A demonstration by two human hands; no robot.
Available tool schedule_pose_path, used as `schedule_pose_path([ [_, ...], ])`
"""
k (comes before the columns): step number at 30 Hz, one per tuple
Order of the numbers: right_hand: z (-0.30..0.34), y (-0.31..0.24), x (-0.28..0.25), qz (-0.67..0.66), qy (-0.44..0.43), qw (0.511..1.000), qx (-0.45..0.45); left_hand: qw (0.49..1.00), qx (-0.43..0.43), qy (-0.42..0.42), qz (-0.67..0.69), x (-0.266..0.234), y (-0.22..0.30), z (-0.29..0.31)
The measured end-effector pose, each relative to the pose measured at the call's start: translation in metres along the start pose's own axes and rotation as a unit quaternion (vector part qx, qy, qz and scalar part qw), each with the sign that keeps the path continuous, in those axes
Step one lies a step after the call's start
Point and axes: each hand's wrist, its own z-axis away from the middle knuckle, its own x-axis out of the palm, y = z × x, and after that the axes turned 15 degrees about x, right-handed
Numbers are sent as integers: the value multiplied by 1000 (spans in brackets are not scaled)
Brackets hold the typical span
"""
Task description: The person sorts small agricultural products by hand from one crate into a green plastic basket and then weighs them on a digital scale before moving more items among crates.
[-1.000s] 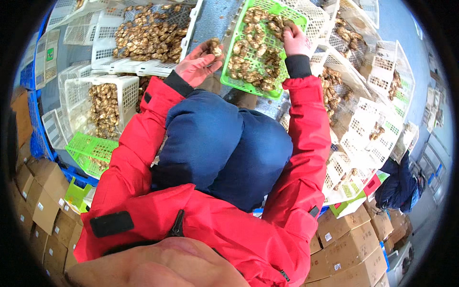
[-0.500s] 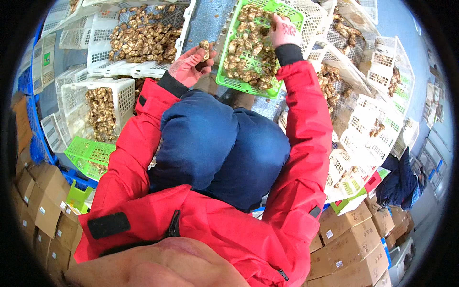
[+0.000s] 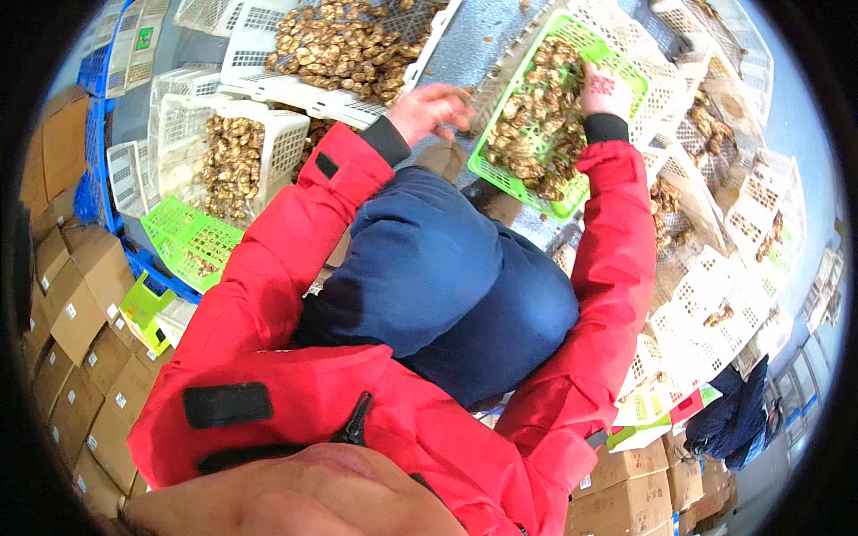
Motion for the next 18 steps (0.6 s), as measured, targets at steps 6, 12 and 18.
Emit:
schedule_pose_path([
  [6, 35, -1, -17, -467, -21, 870, 157, 845, 56, 283, -450, -122, -47, -56],
  [12, 90, 17, -44, -916, -192, 327, 130, 720, -30, 127, -681, -152, -66, -85],
  [18, 94, -1, -53, -871, -265, 387, 146, 680, -82, 128, -717, -153, -57, -90],
])
